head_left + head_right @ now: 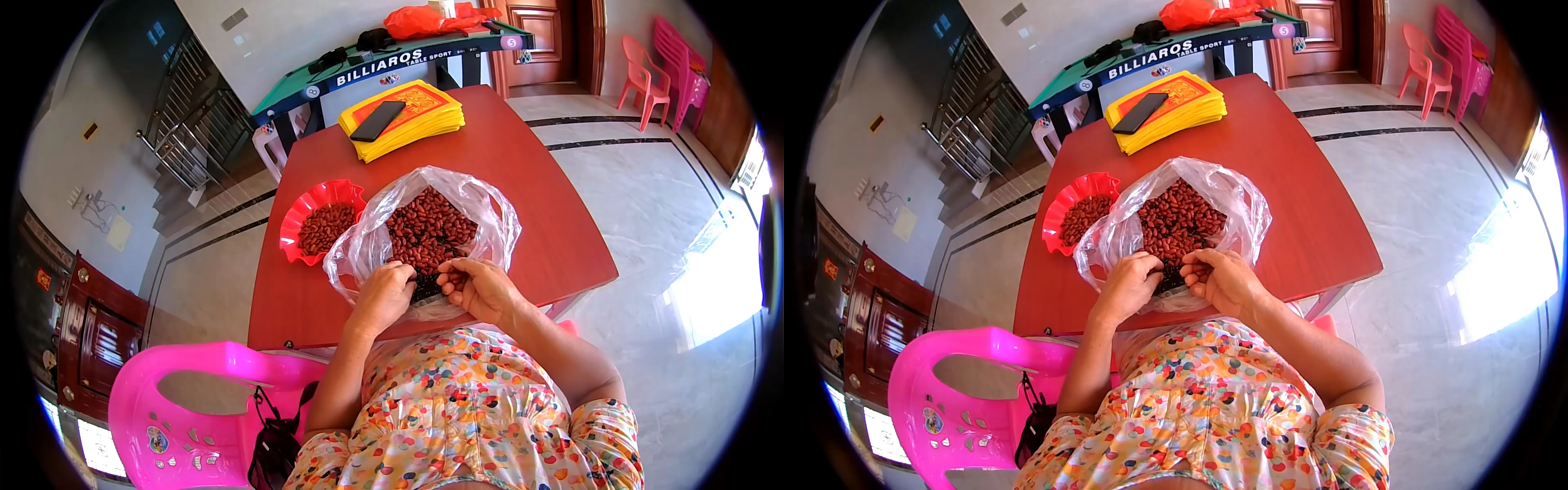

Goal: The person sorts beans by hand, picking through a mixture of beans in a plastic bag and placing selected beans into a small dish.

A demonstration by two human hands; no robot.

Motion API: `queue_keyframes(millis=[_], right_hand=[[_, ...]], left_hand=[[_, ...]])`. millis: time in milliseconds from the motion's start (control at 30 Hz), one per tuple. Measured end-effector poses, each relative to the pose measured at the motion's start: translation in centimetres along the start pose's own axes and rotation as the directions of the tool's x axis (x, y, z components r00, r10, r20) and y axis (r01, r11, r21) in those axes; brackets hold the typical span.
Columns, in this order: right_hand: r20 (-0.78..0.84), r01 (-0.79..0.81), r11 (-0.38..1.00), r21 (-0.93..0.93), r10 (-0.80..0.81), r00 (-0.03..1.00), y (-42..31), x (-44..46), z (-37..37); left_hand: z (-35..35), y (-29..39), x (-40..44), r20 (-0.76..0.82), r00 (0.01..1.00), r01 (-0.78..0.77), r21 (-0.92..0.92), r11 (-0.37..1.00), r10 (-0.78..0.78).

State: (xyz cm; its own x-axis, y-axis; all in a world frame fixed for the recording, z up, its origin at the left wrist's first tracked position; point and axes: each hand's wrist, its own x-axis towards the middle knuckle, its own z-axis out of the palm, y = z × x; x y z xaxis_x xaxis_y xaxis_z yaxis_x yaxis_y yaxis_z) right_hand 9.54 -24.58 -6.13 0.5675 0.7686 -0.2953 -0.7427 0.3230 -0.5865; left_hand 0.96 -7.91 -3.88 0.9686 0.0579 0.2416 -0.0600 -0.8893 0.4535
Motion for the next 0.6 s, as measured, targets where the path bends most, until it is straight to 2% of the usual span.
queue_keyframes(millis=[200,367,600], right_hand=[[0.005,-0.003,1.000,0.000,0.003,1.000,0.0,0.0,0.0],[0.003,-0.004,1.000,-0.005,0.004,1.000,0.0,-0.1,0.1],[0.012,0.004,1.000,-0.009,-0.004,1.000,0.0,0.0,0.0]], left_hand=[[-0.4,0.2,0.1,0.010,1.000,0.013,-0.035,0.999,-0.012],[-0.5,0.1,0.1,-0.043,0.999,-0.033,-0.105,0.994,0.029],[-0.3,-0.7,0.2,-0.111,0.992,-0.079,-0.101,0.992,0.068]])
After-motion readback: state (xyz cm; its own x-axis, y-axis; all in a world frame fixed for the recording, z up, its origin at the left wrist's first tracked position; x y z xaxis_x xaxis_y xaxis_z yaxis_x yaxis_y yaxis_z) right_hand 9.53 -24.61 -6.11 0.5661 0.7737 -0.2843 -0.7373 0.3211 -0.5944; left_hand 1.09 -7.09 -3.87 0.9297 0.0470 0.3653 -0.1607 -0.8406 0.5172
